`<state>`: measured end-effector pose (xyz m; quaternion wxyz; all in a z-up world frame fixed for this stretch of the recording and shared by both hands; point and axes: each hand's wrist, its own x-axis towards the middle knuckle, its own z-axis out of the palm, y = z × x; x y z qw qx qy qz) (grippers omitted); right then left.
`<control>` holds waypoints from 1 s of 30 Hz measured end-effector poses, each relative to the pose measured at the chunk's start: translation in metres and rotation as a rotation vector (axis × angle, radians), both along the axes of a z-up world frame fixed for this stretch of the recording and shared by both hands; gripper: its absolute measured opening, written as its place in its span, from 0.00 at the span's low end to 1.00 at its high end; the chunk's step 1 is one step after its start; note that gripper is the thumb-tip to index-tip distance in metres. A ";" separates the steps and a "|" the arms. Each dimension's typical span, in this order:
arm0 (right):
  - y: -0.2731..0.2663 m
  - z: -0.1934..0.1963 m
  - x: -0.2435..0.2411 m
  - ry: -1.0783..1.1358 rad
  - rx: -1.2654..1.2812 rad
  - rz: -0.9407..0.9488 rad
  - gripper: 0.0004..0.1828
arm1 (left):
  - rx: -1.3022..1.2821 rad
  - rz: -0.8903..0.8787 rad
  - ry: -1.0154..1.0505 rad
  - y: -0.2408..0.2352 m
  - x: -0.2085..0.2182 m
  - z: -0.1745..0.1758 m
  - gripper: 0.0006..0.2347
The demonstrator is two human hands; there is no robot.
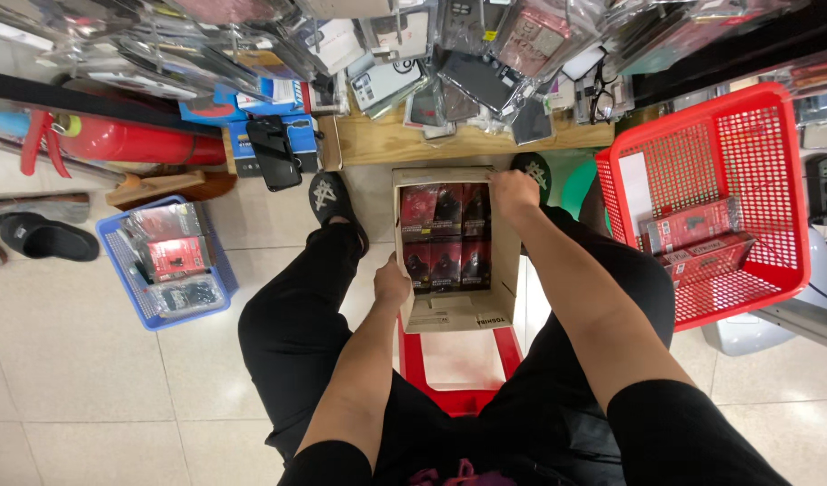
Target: The person sits on a stool and organizes electronics by taking boxes from a cardboard container and placing them into a red basket. They wipe a box with a cloth, open it to remove a phone case and papers, and then wipe the phone case before placing the items in the basket.
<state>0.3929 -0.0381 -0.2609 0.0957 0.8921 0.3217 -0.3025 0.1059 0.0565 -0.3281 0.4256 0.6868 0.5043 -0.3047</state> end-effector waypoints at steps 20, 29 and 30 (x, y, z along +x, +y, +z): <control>0.073 -0.138 -0.130 0.338 -0.108 0.361 0.44 | 0.068 -0.396 -0.270 0.025 0.055 0.233 0.21; 0.061 -0.197 -0.148 0.075 0.148 0.549 0.59 | -0.126 -0.426 -0.174 0.026 0.018 0.222 0.20; 0.057 -0.202 -0.149 0.096 0.070 0.574 0.61 | -0.200 -0.510 -0.062 0.024 0.019 0.219 0.21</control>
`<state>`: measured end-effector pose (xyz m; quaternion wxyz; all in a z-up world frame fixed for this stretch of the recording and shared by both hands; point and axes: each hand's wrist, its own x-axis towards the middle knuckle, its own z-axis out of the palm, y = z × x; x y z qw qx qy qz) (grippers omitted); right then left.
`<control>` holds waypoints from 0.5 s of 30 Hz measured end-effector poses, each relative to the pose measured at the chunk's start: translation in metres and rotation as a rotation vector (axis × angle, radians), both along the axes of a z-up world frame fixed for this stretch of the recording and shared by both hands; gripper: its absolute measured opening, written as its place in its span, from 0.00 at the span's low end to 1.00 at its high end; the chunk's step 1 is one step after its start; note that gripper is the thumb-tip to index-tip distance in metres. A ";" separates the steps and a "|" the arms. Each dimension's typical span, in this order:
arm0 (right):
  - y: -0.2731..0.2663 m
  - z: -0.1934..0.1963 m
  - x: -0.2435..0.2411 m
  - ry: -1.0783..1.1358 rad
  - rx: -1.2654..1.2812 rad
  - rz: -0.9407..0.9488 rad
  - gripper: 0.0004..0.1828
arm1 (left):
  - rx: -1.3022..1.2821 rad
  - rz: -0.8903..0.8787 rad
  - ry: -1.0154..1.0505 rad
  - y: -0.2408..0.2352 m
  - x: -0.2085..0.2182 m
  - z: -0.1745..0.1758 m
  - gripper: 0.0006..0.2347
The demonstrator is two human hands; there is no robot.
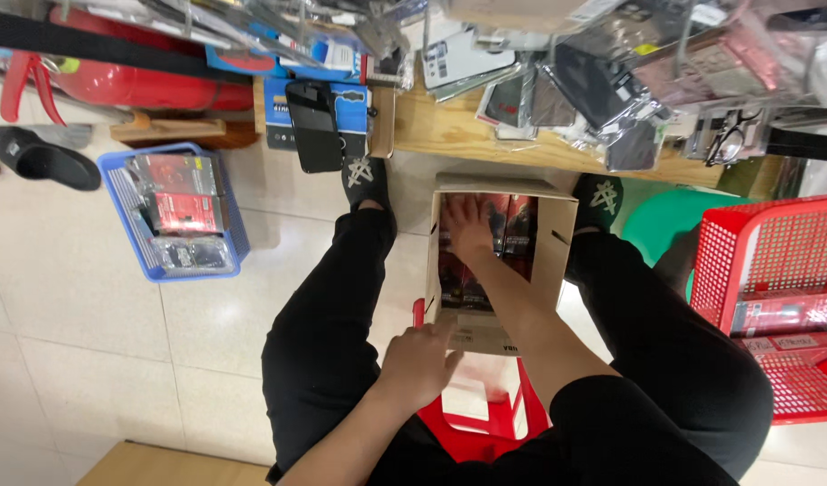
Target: The person sits on a stool and organizes electronics by taking boxes from a cardboard container and placing them into a red basket. They wipe a box with a cloth, open it to remove a phone case and papers, and then wipe the phone case before placing the items in the basket.
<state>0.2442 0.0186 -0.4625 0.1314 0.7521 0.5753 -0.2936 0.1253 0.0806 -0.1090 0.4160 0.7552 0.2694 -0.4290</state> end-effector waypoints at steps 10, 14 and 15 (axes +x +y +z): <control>0.044 0.048 0.007 -0.068 -0.421 0.068 0.49 | -0.188 0.116 -0.044 0.010 0.023 0.015 0.22; 0.006 0.028 0.000 -0.063 -0.270 0.253 0.38 | -0.230 0.114 -0.035 0.008 0.020 0.016 0.23; -0.005 0.018 0.002 -0.030 -0.164 0.279 0.38 | -0.224 0.102 -0.017 0.010 0.022 0.017 0.23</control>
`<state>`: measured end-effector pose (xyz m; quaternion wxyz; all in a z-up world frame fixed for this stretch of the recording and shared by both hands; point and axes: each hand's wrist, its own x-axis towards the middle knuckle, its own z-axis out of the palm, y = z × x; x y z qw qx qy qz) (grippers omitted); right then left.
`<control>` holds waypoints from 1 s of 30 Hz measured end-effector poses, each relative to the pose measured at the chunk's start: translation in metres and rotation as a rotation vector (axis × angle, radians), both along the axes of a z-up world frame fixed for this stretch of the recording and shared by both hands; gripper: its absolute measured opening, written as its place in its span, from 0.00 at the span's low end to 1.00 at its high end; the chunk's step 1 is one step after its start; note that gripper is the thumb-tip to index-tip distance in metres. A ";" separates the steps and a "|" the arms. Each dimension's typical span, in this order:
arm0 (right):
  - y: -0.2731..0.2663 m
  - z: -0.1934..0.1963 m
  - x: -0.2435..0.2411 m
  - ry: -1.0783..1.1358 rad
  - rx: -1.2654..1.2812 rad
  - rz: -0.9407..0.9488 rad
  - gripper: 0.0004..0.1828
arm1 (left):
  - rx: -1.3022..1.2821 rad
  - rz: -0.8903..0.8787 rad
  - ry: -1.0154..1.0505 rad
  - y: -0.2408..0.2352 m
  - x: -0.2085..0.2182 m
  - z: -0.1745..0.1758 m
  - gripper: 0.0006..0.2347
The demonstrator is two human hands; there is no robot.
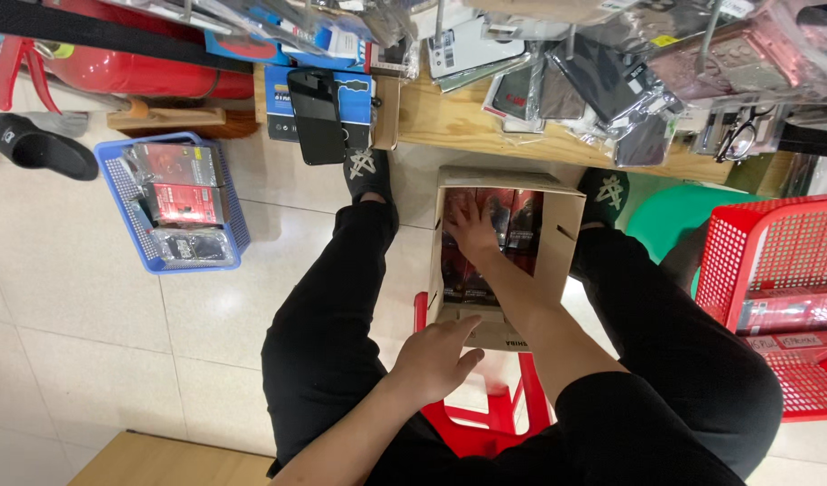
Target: The person sits on a stool and organizes electronics by taking boxes from a cardboard container and placing them into a red basket. They wipe a box with a cloth, open it to remove a phone case and papers, and then wipe the phone case before placing the items in the basket.
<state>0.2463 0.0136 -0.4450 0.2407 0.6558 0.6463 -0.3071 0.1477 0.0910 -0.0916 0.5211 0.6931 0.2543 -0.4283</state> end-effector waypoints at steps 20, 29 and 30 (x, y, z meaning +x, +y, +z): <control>-0.055 0.004 -0.061 0.140 -0.172 -0.415 0.29 | -0.005 0.093 -0.100 0.005 -0.008 0.004 0.21; 0.022 0.088 0.067 -0.078 0.727 -0.343 0.26 | 0.064 0.033 -0.089 -0.001 -0.012 -0.019 0.22; 0.032 0.137 0.090 -0.119 0.534 -0.424 0.31 | 0.086 0.018 -0.061 -0.003 -0.013 -0.020 0.22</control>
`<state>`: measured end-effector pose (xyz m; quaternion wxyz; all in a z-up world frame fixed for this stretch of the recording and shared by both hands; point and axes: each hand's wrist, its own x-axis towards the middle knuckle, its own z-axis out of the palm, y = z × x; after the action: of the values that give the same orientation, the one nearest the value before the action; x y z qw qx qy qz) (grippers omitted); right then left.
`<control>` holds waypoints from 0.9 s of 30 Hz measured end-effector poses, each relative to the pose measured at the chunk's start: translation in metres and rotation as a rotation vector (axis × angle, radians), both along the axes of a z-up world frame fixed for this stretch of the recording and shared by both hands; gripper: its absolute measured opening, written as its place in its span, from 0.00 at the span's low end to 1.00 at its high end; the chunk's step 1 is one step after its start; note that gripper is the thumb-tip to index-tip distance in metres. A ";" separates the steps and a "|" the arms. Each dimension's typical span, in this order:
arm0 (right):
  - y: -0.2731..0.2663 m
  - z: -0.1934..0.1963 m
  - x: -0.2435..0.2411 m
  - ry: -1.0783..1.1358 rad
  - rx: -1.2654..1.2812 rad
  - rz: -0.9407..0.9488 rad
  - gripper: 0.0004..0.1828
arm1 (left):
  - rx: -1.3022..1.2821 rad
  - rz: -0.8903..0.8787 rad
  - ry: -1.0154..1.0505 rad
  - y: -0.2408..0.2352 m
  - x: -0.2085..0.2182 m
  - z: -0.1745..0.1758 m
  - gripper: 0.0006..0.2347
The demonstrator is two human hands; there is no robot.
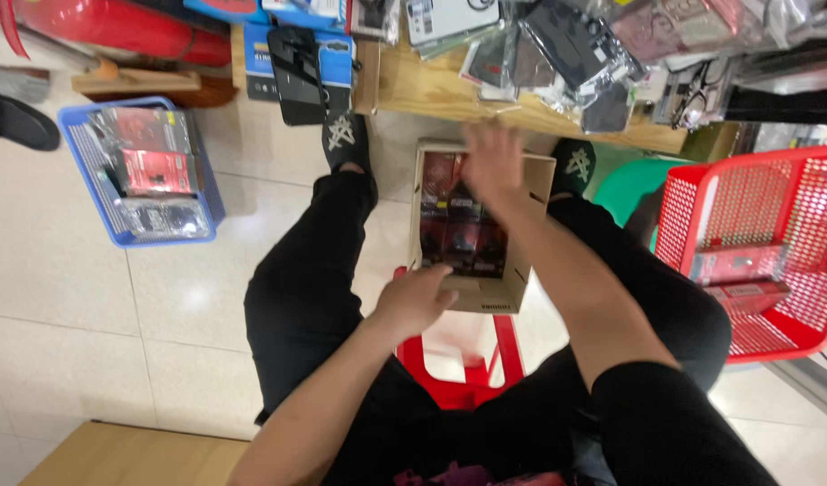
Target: The person sits on a stool and organizes electronics by taking boxes from a cardboard container and placing them into a red basket. They wipe a box with a cloth, open it to remove a phone case and papers, and then wipe the phone case before placing the items in the basket.
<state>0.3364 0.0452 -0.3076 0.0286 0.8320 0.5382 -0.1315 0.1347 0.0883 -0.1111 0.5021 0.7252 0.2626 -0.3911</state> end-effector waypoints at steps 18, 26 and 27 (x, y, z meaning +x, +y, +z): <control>-0.125 -0.074 0.070 0.249 -0.431 -0.739 0.21 | 0.175 0.053 0.052 0.016 -0.019 -0.003 0.21; -0.123 -0.049 0.056 0.315 -0.369 -1.073 0.21 | 0.228 0.096 0.035 0.029 -0.030 0.000 0.21; -0.128 -0.058 0.057 0.313 -0.344 -1.144 0.20 | 0.240 0.116 0.037 0.027 -0.031 0.000 0.21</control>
<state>0.3935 -0.0830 -0.3656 0.0079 0.9431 -0.0244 -0.3315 0.1042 0.1155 -0.1111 0.4285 0.7565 0.3582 -0.3402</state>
